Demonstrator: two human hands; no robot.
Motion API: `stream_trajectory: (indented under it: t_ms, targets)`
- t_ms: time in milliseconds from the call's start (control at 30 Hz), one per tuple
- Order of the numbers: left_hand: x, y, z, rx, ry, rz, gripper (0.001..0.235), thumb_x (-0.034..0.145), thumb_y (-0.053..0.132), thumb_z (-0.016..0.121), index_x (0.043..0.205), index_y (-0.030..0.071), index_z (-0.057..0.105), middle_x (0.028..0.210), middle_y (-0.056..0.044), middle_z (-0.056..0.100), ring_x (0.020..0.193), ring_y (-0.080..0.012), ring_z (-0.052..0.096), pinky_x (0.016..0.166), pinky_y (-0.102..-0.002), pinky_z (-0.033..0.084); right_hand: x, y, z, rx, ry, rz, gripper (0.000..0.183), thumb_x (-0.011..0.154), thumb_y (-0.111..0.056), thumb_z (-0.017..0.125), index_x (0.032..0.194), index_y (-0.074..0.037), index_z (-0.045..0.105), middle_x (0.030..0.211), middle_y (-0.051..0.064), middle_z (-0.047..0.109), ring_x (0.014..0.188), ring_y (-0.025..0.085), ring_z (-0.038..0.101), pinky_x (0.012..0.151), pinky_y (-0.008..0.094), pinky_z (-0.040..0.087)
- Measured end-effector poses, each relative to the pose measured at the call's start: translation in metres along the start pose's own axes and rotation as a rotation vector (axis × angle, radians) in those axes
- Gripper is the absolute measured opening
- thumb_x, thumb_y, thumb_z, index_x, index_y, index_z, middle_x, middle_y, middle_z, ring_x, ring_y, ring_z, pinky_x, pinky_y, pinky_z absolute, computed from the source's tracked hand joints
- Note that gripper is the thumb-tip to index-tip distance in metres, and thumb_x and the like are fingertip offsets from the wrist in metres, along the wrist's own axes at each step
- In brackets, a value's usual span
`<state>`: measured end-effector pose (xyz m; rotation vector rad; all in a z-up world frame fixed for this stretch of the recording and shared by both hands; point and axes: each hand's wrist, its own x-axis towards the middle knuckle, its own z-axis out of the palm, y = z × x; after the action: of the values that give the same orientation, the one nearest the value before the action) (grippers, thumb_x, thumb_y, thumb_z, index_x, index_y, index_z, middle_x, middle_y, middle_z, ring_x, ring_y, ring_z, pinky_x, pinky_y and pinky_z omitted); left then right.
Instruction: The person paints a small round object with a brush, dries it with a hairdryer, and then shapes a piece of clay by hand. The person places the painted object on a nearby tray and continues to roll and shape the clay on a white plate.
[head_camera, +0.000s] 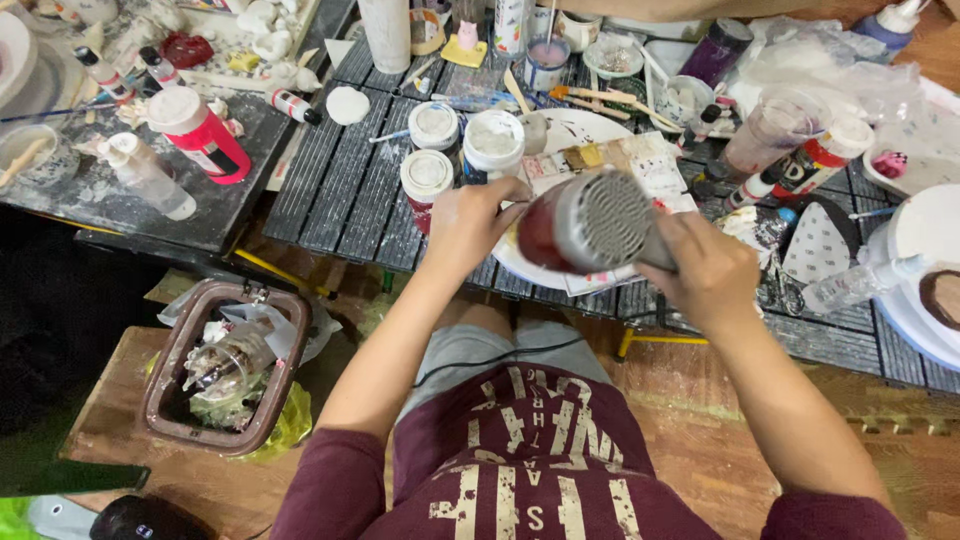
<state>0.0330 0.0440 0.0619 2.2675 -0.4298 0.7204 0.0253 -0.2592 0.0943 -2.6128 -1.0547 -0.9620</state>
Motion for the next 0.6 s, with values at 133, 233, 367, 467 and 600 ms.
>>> stream_trajectory:
  t_ms: [133, 233, 367, 467, 600]
  targets:
    - [0.016, -0.011, 0.001, 0.081, -0.048, -0.03, 0.012, 0.086, 0.02, 0.079, 0.098, 0.02, 0.075, 0.08, -0.008, 0.074, 0.072, -0.0317, 0.072, 0.062, -0.042, 0.054, 0.012, -0.006, 0.007, -0.008, 0.115, -0.179, 0.07, 0.07, -0.025, 0.088, 0.134, -0.011, 0.066, 0.101, 0.006, 0.065, 0.085, 0.025, 0.069, 0.069, 0.037, 0.055]
    - [0.021, -0.019, -0.006, 0.067, -0.089, -0.059, 0.015, 0.085, 0.018, 0.078, 0.099, 0.021, 0.076, 0.08, -0.009, 0.074, 0.073, -0.0309, 0.073, 0.062, -0.042, 0.054, 0.025, -0.013, 0.006, -0.05, 0.097, -0.238, 0.065, 0.069, -0.023, 0.08, 0.132, -0.012, 0.067, 0.098, 0.005, 0.064, 0.082, 0.023, 0.067, 0.066, 0.036, 0.053]
    - [0.021, -0.026, -0.013, 0.016, -0.101, -0.042, 0.015, 0.083, 0.021, 0.08, 0.097, 0.019, 0.074, 0.083, -0.009, 0.076, 0.075, -0.0309, 0.074, 0.063, -0.042, 0.055, 0.042, -0.02, 0.0, -0.129, 0.094, -0.333, 0.053, 0.079, -0.016, 0.07, 0.132, -0.015, 0.07, 0.094, 0.001, 0.061, 0.079, 0.019, 0.066, 0.065, 0.032, 0.053]
    - [0.02, -0.028, -0.018, 0.009, -0.126, -0.015, 0.017, 0.083, 0.016, 0.077, 0.099, 0.018, 0.074, 0.086, -0.01, 0.077, 0.079, -0.0313, 0.074, 0.066, -0.042, 0.056, 0.052, -0.022, -0.004, -0.15, 0.09, -0.389, 0.051, 0.08, -0.014, 0.068, 0.132, -0.017, 0.071, 0.093, -0.001, 0.061, 0.076, 0.017, 0.064, 0.064, 0.031, 0.053]
    - [0.02, -0.028, -0.02, 0.088, -0.121, 0.005, 0.02, 0.081, 0.013, 0.077, 0.101, 0.017, 0.076, 0.084, -0.014, 0.074, 0.08, -0.0343, 0.072, 0.066, -0.044, 0.054, 0.059, -0.019, -0.008, -0.162, 0.07, -0.39, 0.048, 0.082, -0.011, 0.069, 0.129, -0.017, 0.07, 0.097, 0.0, 0.064, 0.074, 0.016, 0.062, 0.061, 0.03, 0.051]
